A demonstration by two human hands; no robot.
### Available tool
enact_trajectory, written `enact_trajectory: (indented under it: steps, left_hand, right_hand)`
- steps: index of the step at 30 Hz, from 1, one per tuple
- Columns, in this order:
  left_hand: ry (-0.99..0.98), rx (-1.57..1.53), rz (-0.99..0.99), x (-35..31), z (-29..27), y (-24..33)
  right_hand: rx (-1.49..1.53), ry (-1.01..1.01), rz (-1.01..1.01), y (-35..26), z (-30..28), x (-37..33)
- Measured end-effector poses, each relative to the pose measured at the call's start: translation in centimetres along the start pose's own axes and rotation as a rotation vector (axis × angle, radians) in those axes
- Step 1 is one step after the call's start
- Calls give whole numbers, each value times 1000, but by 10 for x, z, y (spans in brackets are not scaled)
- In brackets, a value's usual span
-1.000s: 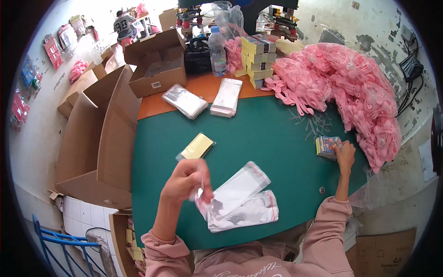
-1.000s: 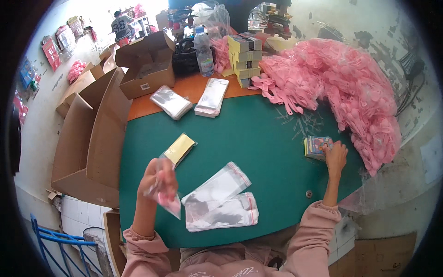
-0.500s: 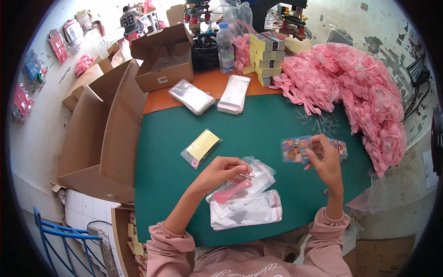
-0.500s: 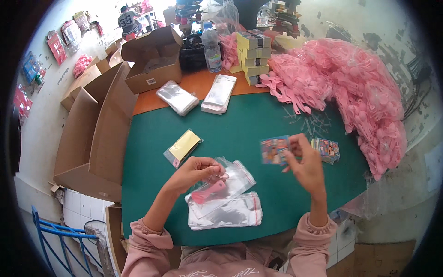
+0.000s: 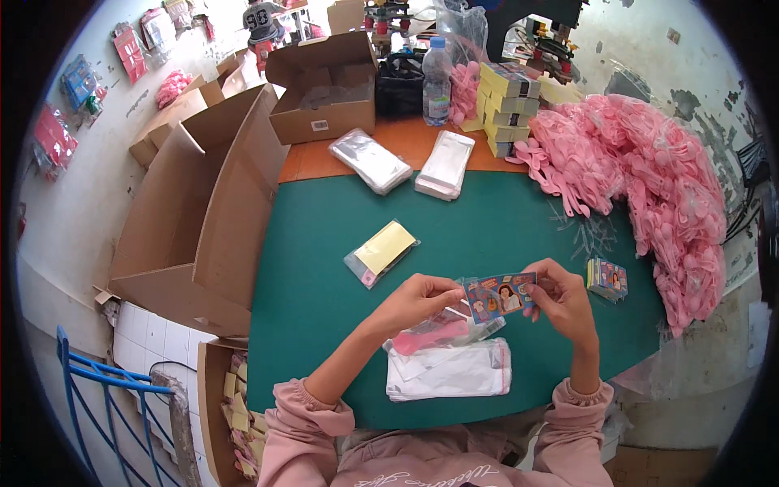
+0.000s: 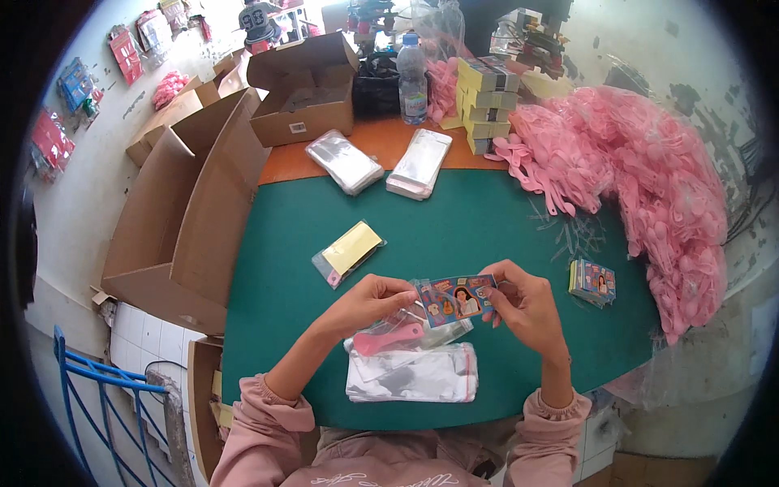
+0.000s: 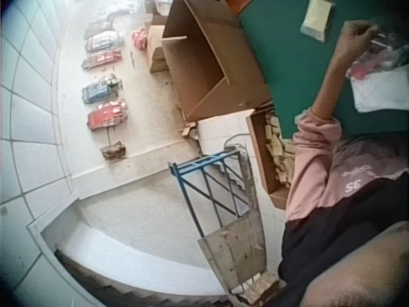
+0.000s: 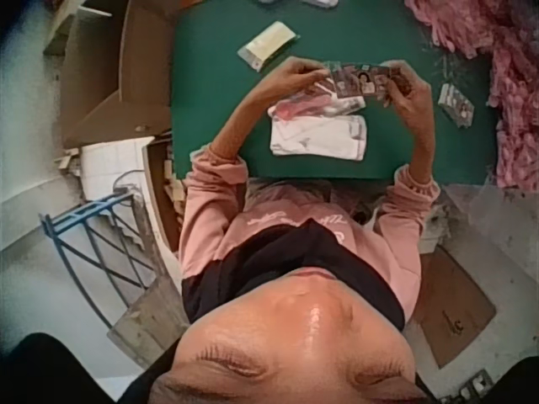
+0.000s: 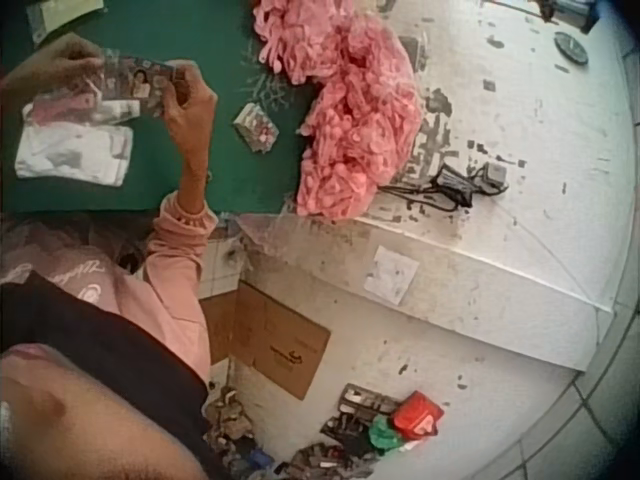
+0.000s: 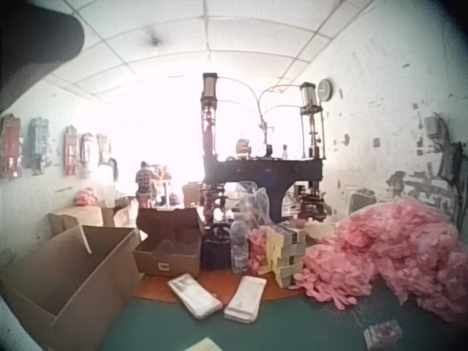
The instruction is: The person repeatedly picks up pink plastic spoons and small colorful cards, places them into clear plastic bags, and seals the bags. The person also handles yellow sticky notes and stacks the sealed packages on the table.
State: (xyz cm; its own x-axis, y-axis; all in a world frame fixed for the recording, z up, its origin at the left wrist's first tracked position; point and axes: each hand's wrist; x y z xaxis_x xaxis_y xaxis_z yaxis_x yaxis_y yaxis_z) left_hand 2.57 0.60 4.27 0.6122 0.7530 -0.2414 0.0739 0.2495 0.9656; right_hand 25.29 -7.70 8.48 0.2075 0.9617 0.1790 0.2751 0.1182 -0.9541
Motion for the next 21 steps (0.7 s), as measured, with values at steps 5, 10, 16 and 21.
enact_trajectory:
  steps: [5, 10, 16, 21]
  left_hand:
    - [-20, 97, 41, 4, 0, -4]
    - [22, 217, 126, 7, 1, -13]
    - [-84, 361, 180, 2, 6, -1]
    - [91, 568, 206, -4, 4, 0]
  right_hand:
    - [-180, -34, 63, -21, -1, -1]
    - [-260, -99, 112, -26, 3, 1]
    - [-219, -433, 137, -12, 26, 14]
    - [-334, -340, -195, 25, 42, 21]
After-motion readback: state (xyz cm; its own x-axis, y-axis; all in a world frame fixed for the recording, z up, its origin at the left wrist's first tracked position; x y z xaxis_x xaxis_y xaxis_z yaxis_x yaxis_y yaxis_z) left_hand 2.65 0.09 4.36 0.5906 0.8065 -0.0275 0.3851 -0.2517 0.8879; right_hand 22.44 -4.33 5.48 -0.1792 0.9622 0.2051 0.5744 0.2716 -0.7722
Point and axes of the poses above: each hand's wrist, its own x-axis towards the middle knuckle, its own z-axis out of the palm, y = z × x, and after that the axes turned 13 degrees about y, right-handed
